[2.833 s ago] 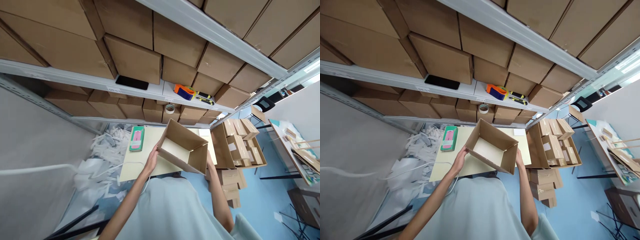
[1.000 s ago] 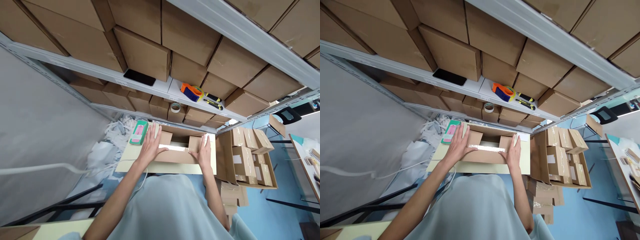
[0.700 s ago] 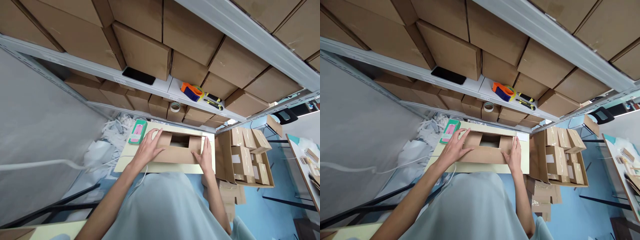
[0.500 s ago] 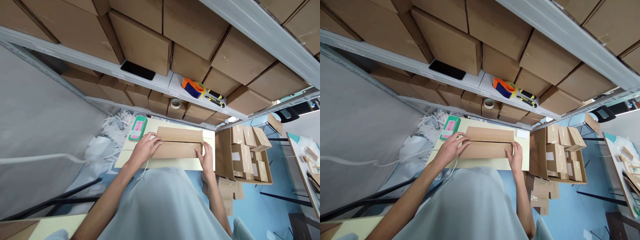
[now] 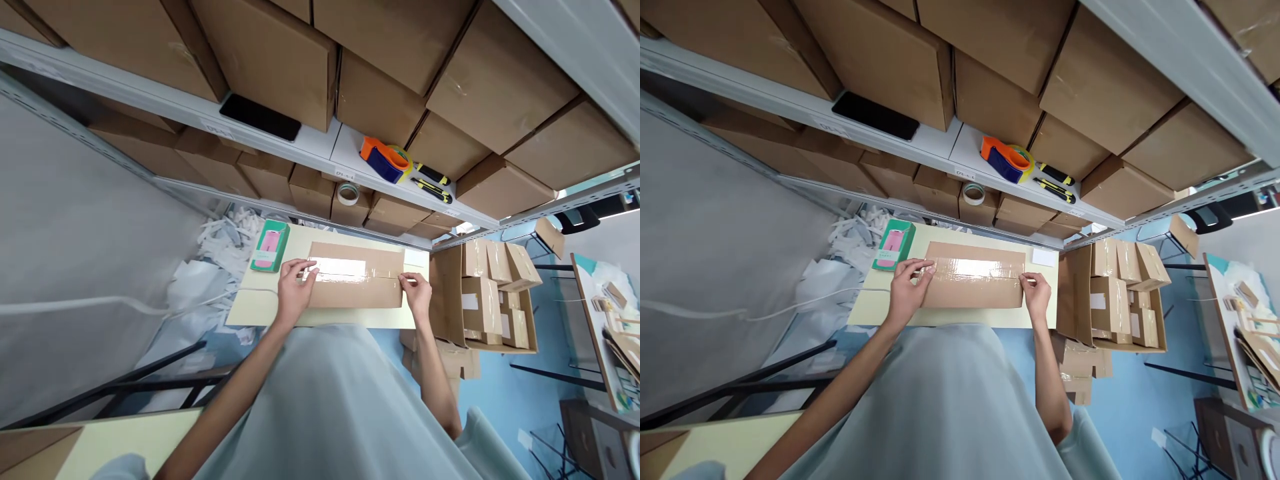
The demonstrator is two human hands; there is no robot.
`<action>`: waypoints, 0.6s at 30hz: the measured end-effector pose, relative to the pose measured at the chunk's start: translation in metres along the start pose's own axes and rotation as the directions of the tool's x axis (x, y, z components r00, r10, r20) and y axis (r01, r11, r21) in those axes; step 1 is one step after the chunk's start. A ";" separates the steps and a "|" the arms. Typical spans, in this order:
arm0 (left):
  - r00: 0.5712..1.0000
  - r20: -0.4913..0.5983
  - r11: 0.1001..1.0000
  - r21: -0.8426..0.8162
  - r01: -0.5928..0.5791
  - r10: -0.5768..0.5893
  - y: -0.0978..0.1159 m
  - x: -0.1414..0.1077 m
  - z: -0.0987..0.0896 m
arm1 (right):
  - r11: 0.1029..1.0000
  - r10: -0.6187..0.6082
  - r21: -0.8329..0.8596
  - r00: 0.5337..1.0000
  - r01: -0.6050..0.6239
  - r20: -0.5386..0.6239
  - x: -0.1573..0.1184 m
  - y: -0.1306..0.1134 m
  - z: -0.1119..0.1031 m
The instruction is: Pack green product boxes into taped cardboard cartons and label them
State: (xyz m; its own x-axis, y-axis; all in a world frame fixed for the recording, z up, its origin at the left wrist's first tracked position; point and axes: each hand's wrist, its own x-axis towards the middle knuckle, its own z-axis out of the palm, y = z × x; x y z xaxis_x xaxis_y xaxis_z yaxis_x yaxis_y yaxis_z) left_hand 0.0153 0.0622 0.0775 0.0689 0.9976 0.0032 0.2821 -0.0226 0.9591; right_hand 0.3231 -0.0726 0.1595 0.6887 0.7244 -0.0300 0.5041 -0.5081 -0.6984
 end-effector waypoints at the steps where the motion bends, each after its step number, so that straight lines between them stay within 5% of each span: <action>1: 1.000 -0.008 1.000 -0.004 0.006 -0.006 -0.001 -0.001 0.002 | 1.000 0.006 0.016 1.000 -0.007 0.019 0.000 0.000 -0.001; 5: 1.000 0.000 1.000 0.005 0.015 -0.015 -0.001 -0.007 0.003 | 0.998 -0.024 0.053 0.996 0.019 0.082 -0.009 -0.001 -0.004; 11: 0.988 -0.046 0.987 0.080 -0.141 0.145 0.009 -0.016 -0.001 | 0.968 -0.167 -0.178 0.983 0.177 0.072 -0.037 -0.009 0.001; 18: 0.986 -0.034 0.984 0.081 -0.157 0.161 0.005 -0.013 0.000 | 0.972 -0.148 -0.170 0.984 0.164 0.104 -0.026 -0.011 -0.003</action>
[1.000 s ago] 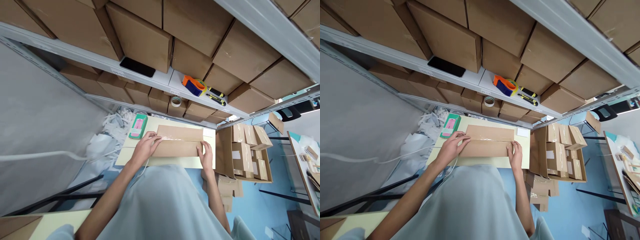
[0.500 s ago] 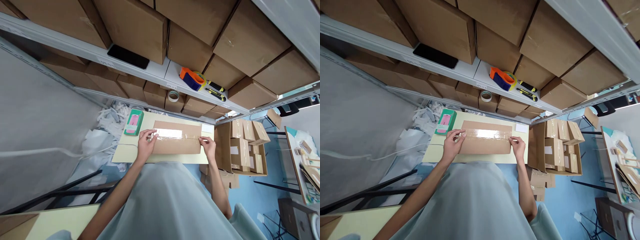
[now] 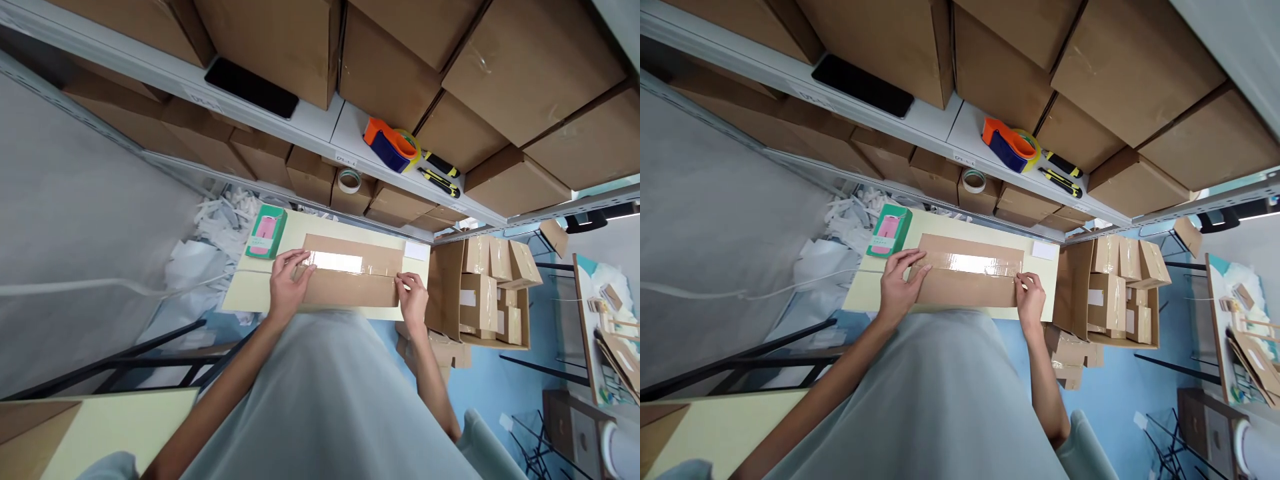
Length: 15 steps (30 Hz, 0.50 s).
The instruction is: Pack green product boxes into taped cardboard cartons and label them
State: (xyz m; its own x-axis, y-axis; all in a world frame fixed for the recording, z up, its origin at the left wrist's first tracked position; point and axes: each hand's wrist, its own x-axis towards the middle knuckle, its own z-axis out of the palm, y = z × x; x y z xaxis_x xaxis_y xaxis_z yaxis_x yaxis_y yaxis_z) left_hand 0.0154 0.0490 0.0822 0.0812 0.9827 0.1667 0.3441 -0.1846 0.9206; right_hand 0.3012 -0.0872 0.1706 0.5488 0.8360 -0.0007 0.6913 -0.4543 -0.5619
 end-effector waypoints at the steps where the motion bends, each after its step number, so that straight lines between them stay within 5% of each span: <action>1: 1.000 0.004 1.000 0.005 -0.006 0.006 -0.001 0.000 0.001 | 1.000 0.015 0.007 1.000 -0.015 0.018 0.004 0.001 -0.001; 9: 0.999 0.024 0.997 0.074 -0.031 0.029 -0.002 0.006 0.011 | 0.995 0.102 -0.008 0.978 -0.102 0.181 0.039 0.004 -0.009; 15: 0.998 0.028 0.993 0.107 -0.054 0.052 -0.001 0.011 0.010 | 0.999 0.006 -0.052 0.981 0.004 0.195 0.042 0.002 -0.004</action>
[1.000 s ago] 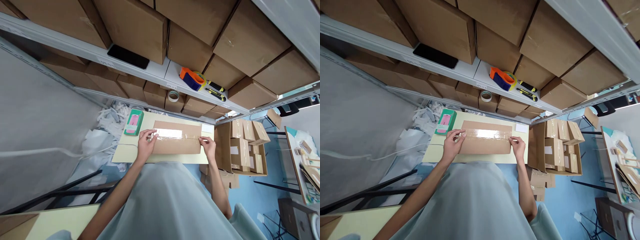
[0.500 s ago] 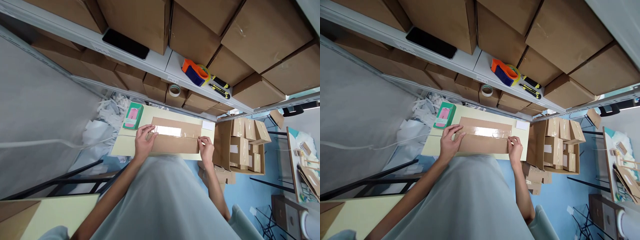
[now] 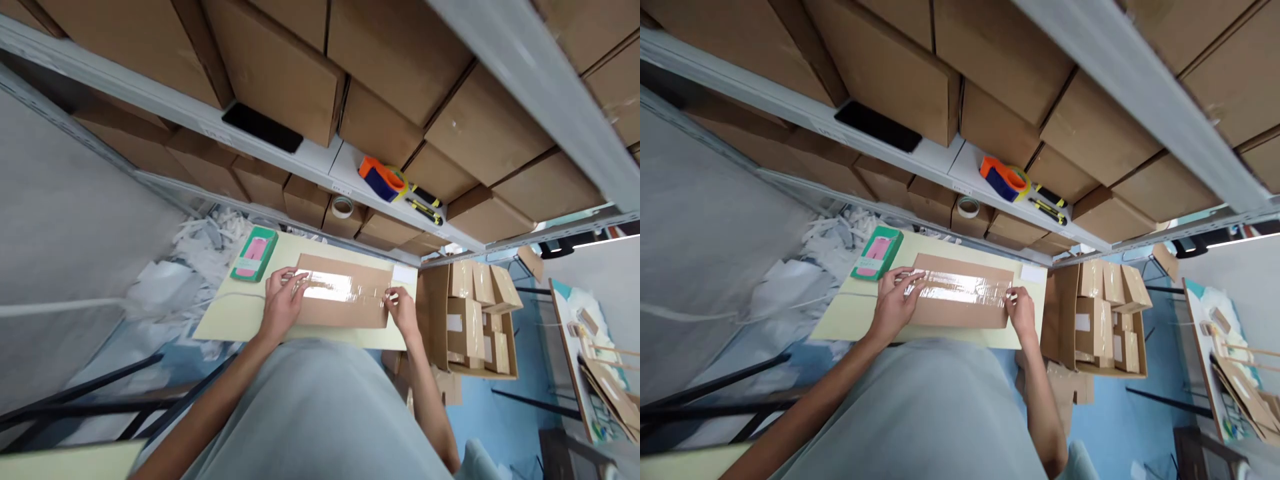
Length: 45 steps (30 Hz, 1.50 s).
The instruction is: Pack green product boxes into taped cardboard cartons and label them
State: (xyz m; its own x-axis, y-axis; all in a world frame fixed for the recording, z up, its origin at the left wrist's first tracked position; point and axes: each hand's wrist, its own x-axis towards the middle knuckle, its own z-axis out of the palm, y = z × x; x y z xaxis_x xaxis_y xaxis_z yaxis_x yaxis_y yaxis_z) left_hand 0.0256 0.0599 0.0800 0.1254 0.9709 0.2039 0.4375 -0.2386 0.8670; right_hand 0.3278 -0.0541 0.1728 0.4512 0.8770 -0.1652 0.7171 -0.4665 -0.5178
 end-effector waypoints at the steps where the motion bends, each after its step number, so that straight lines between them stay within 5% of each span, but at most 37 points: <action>1: 1.000 -0.004 1.000 0.006 -0.011 0.011 -0.001 0.001 -0.002 | 1.000 -0.022 -0.005 1.000 0.022 -0.009 -0.002 0.000 0.002; 11: 0.966 -0.065 0.963 0.117 -0.242 0.250 -0.003 0.024 0.001 | 0.907 -0.228 -0.364 0.974 0.210 -0.008 -0.003 -0.019 -0.001; 21: 0.926 0.012 0.926 -0.014 -0.377 0.377 0.095 0.074 -0.001 | 0.792 -0.365 -0.468 0.919 0.392 0.150 0.031 -0.099 -0.041; 29: 0.915 0.010 0.915 -0.013 -0.403 0.403 0.139 0.118 -0.010 | 0.721 -0.477 -0.527 0.874 0.451 0.095 0.090 -0.154 -0.070; 37: 0.889 0.060 0.891 0.002 -0.454 0.453 0.185 0.163 -0.012 | 0.729 -0.376 -0.606 0.926 0.320 0.037 0.183 -0.216 -0.095; 45: 0.943 -0.003 0.943 -0.005 -0.333 0.333 0.212 0.178 -0.007 | 0.777 -0.196 -0.600 0.979 0.191 0.058 0.234 -0.228 -0.071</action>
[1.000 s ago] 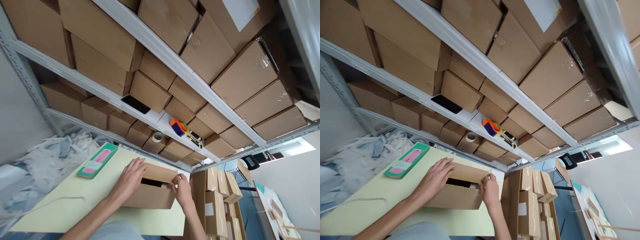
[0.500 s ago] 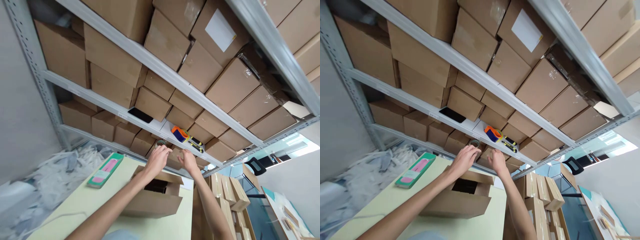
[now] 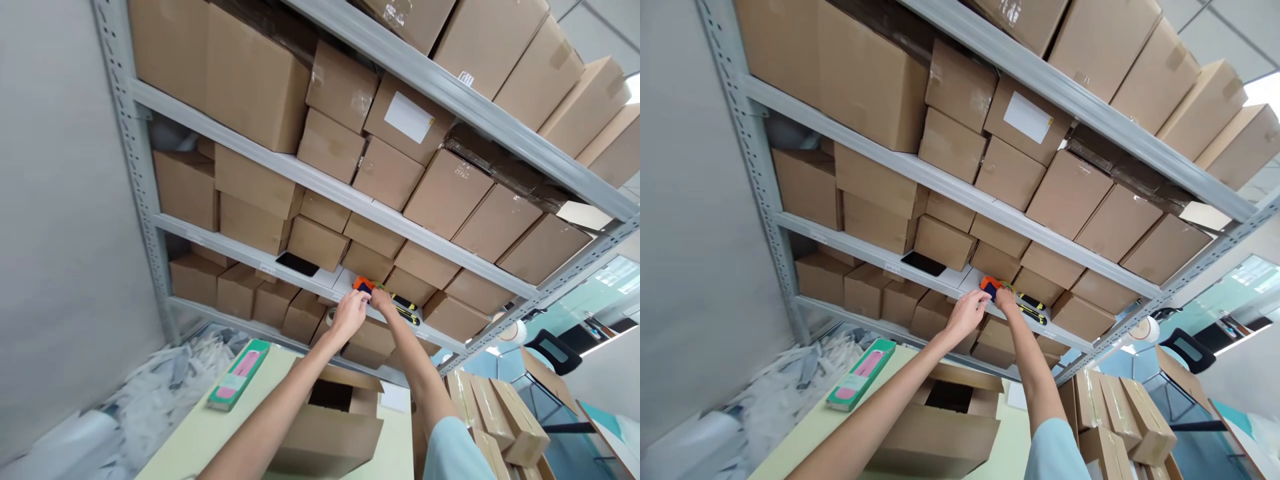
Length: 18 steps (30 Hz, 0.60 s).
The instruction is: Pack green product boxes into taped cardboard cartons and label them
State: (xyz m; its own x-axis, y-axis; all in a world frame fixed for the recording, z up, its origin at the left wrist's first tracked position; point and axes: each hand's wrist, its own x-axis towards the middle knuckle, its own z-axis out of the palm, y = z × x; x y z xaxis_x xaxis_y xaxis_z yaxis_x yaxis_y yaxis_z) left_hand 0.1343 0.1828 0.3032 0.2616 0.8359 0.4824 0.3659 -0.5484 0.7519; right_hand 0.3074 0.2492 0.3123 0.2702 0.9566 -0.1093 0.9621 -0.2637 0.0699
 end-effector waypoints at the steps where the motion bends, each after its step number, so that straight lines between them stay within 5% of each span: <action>1: 1.000 0.003 1.000 -0.007 0.011 -0.011 0.000 -0.002 0.001 | 1.000 0.012 0.012 1.000 -0.012 0.004 0.002 -0.001 0.004; 7: 0.995 -0.017 0.993 -0.055 0.101 -0.102 -0.019 -0.031 0.001 | 0.989 0.026 0.147 0.997 -0.016 -0.066 -0.004 0.002 0.016; 12: 0.978 -0.034 0.958 -0.210 0.194 -0.205 -0.042 -0.073 -0.005 | 0.938 -0.054 0.330 0.985 0.105 -0.162 -0.050 0.011 0.039; 14: 0.971 -0.051 0.931 -0.300 0.209 -0.235 -0.042 -0.094 -0.010 | 0.783 -0.100 0.582 0.968 0.219 -0.229 -0.086 0.012 0.057; 16: 0.970 -0.059 0.906 -0.374 0.197 -0.235 -0.034 -0.113 -0.015 | 0.455 -0.125 0.834 0.950 0.312 -0.287 -0.127 0.008 0.073; 18: 0.972 -0.056 0.891 -0.414 0.185 -0.228 -0.022 -0.129 -0.020 | 0.234 -0.108 0.927 0.955 0.293 -0.275 -0.168 -0.001 0.085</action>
State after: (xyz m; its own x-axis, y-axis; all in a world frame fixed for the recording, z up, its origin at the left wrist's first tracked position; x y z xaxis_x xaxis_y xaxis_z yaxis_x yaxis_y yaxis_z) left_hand 0.0741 0.0873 0.2335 0.1210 0.9388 0.3226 0.0051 -0.3255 0.9455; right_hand 0.2642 0.0781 0.2468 0.1437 0.9765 0.1605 0.3395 0.1037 -0.9349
